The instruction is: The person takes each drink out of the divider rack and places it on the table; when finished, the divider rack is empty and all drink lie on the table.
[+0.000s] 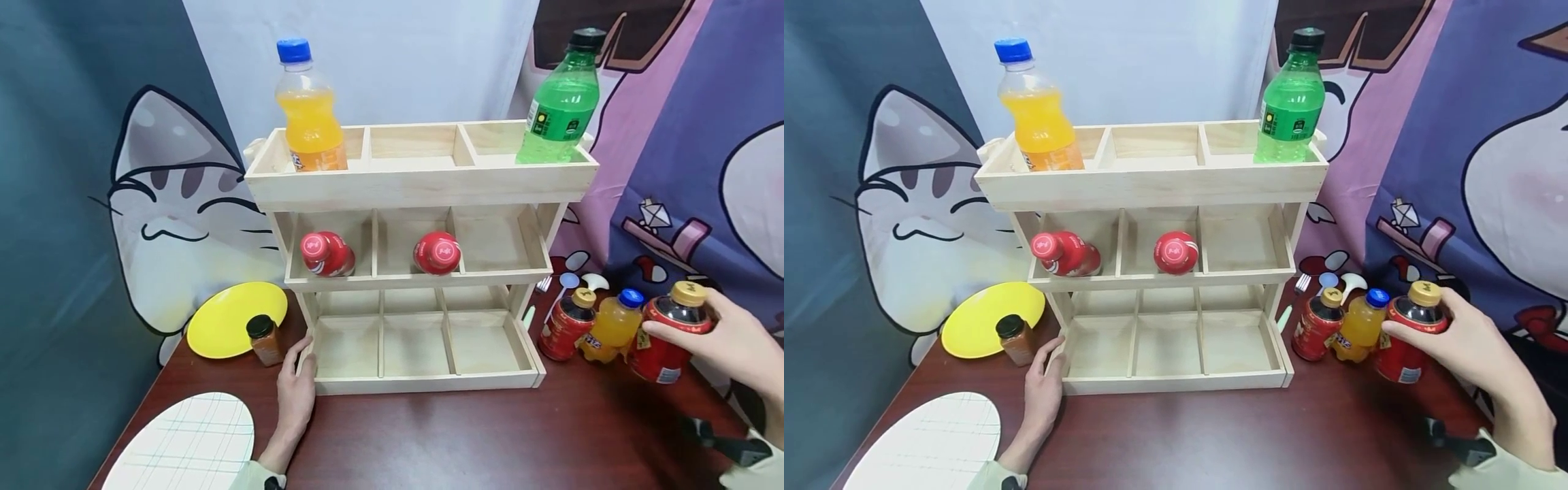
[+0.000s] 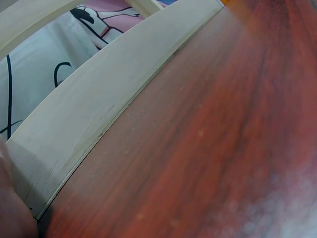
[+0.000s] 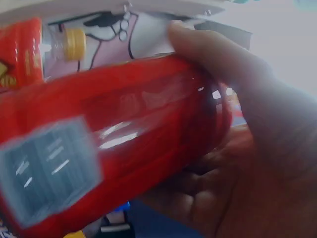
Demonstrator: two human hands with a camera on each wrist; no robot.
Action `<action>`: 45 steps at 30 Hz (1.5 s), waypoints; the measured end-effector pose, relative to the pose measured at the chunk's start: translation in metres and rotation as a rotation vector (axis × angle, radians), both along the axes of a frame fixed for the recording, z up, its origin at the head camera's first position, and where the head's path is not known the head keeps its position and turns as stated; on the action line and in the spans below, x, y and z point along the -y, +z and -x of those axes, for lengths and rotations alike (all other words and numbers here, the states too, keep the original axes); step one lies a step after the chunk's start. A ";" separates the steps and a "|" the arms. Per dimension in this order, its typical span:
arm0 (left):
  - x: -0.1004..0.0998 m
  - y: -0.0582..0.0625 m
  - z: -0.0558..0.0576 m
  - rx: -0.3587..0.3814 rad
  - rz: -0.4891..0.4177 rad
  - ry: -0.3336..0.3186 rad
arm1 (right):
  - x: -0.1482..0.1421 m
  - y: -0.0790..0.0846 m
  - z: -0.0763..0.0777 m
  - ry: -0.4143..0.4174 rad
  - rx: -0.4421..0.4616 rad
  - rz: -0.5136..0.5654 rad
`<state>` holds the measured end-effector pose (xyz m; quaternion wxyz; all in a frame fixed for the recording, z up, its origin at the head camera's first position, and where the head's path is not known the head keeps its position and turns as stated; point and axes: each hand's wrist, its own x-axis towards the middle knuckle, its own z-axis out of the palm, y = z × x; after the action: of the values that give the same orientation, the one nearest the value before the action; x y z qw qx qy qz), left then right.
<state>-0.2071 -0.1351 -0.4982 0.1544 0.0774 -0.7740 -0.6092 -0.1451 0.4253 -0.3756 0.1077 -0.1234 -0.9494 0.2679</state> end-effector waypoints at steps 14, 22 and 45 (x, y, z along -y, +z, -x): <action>0.014 -0.017 0.005 0.011 -0.002 0.015 | -0.034 -0.017 0.007 0.018 0.211 -0.160; 0.014 -0.032 0.016 -0.006 0.026 0.015 | -0.047 -0.026 0.007 0.027 0.334 -0.107; 0.019 -0.028 0.014 -0.027 0.032 0.018 | -0.055 -0.044 0.009 0.087 0.314 -0.077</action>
<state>-0.2211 -0.1545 -0.5264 0.1715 0.0735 -0.7808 -0.5963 -0.1540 0.4807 -0.4192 -0.0492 -0.1181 -0.9686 0.2132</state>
